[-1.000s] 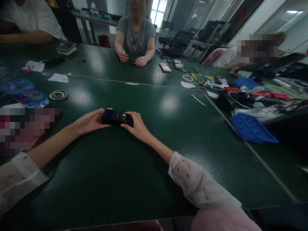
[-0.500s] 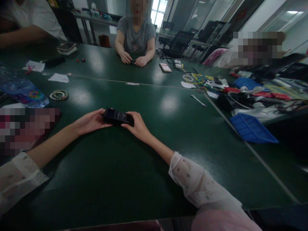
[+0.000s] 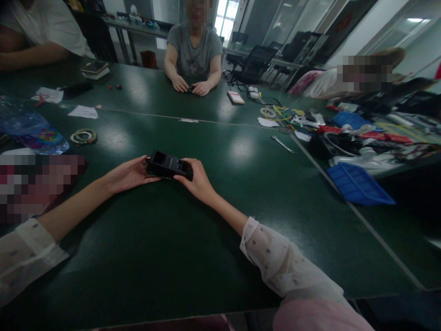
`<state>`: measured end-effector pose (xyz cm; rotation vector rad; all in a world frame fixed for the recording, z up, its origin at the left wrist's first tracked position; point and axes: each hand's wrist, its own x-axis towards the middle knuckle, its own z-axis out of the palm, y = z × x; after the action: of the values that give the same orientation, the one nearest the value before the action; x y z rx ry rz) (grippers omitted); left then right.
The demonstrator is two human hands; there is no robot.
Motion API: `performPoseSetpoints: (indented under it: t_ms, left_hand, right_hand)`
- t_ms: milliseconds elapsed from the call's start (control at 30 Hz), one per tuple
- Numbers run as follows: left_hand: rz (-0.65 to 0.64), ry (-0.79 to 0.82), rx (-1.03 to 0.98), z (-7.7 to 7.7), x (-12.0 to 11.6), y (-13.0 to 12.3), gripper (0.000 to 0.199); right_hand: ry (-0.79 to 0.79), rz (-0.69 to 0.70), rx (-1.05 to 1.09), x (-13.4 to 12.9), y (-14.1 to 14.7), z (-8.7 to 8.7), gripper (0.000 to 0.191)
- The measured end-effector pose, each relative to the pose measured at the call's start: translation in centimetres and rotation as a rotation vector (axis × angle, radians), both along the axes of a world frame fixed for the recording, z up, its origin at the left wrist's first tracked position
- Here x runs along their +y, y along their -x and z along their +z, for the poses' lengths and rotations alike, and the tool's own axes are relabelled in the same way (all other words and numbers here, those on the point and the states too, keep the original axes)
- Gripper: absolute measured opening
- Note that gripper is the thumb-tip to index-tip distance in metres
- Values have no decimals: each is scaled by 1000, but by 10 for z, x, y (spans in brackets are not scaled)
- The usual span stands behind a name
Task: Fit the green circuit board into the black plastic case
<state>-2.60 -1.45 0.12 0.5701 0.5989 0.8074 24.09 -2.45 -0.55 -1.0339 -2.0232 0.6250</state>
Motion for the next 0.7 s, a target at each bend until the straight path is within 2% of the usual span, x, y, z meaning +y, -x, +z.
performPoseSetpoints:
  t_ms: [367, 567, 700]
  left_hand:
    - [-10, 46, -28, 1, 1, 0, 23]
    - [-41, 17, -36, 2, 1, 0, 23]
    - [-18, 39, -4, 5, -1, -1, 25]
  right_hand:
    - [9, -70, 65, 0, 0, 0, 49]
    - [2, -164, 124, -2, 1, 2, 49]
    - [-28, -252, 134, -4, 0, 4, 47]
